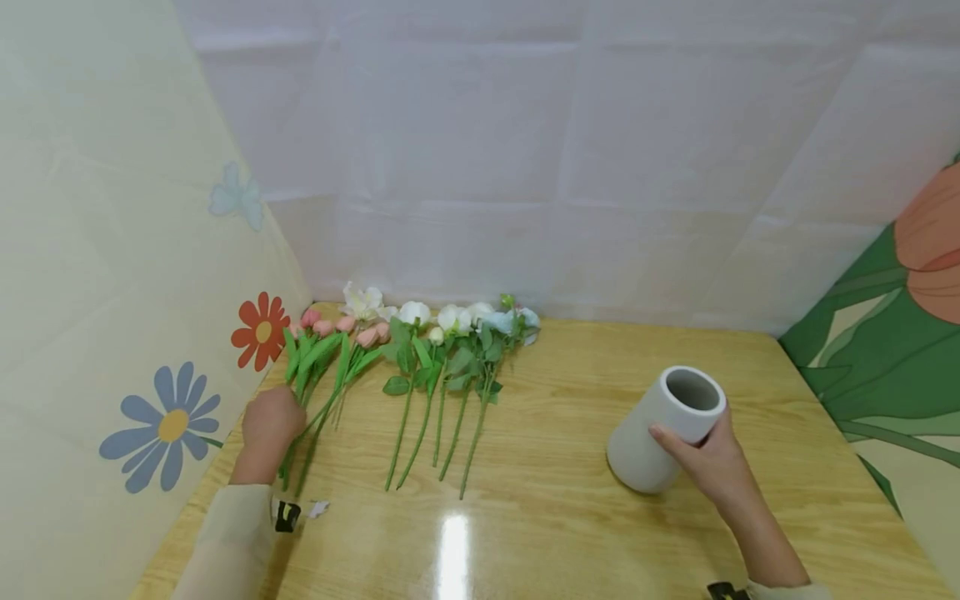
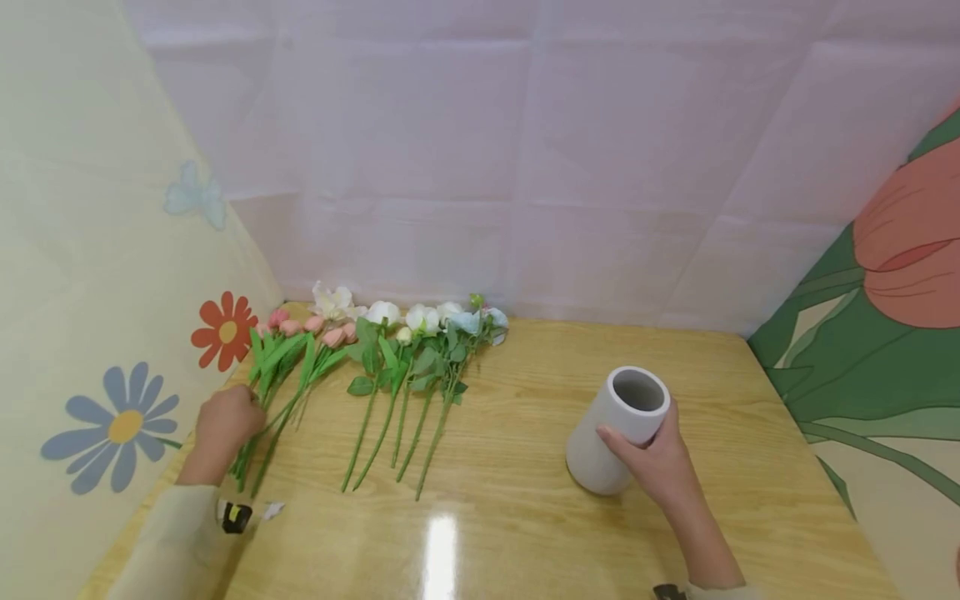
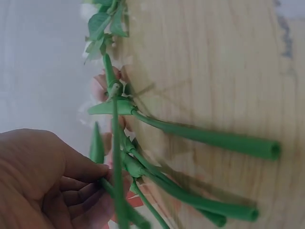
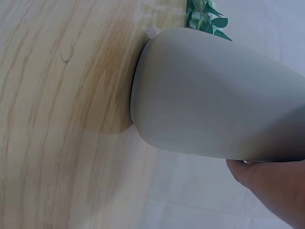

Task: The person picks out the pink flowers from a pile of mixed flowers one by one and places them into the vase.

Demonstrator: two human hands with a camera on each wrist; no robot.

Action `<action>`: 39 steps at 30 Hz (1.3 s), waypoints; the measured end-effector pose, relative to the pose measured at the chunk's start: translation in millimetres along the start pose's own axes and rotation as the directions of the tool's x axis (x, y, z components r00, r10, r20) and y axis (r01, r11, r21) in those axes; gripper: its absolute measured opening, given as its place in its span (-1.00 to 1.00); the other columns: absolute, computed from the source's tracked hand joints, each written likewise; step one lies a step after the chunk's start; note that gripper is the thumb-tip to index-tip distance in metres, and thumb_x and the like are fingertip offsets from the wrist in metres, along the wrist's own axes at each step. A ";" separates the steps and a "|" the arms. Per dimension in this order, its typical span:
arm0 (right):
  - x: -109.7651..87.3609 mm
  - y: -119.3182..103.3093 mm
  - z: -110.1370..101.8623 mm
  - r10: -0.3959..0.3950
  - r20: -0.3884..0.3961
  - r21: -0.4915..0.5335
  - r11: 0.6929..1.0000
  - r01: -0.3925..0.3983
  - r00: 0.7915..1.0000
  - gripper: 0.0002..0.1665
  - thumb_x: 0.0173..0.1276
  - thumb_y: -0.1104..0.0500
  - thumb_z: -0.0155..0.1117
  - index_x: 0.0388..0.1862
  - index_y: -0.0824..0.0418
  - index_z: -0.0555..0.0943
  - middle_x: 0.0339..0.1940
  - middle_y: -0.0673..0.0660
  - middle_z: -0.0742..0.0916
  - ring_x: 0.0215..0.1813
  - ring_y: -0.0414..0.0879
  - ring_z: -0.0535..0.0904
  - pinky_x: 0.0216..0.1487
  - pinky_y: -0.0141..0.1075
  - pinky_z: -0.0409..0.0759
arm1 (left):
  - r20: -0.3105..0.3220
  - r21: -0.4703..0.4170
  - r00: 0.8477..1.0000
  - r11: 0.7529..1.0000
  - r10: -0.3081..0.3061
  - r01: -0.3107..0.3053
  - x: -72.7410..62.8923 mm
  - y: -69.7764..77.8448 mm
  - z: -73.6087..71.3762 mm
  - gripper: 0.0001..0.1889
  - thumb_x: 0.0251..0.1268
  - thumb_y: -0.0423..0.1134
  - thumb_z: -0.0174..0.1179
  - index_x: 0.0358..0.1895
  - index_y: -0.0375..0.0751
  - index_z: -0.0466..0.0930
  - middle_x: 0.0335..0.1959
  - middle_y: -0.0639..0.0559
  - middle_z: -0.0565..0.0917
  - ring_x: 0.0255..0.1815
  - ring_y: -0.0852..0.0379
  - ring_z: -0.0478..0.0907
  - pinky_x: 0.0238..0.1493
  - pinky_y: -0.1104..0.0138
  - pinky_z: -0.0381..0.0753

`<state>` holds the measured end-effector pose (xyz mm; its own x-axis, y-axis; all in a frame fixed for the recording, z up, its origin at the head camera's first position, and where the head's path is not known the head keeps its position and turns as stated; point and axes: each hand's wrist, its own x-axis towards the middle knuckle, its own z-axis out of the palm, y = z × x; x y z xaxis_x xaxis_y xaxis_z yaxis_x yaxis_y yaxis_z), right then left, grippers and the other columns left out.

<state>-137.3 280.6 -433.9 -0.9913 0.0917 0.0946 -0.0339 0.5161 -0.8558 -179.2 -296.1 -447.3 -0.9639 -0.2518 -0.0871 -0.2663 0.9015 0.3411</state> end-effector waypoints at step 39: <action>-1.7 -0.2 -0.2 0.032 0.002 0.000 0.999 -0.032 0.999 0.10 0.41 0.08 0.40 0.59 0.21 -0.16 0.33 0.23 0.38 0.03 -0.42 0.37 -0.08 -0.58 0.42 | -0.150 -0.658 0.987 0.740 0.057 -0.143 -7.2 57.4 14.2 -0.65 0.59 -0.34 -0.01 0.26 -0.52 0.47 -0.07 -0.44 0.70 -0.42 0.21 0.71 -0.25 0.19 0.77</action>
<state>-135.6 280.5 -433.7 -0.9922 0.1061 0.0659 -0.0022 0.5127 -0.8585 -187.7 -237.5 -440.4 -0.9654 -0.2501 0.0743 -0.0544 0.4713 0.8803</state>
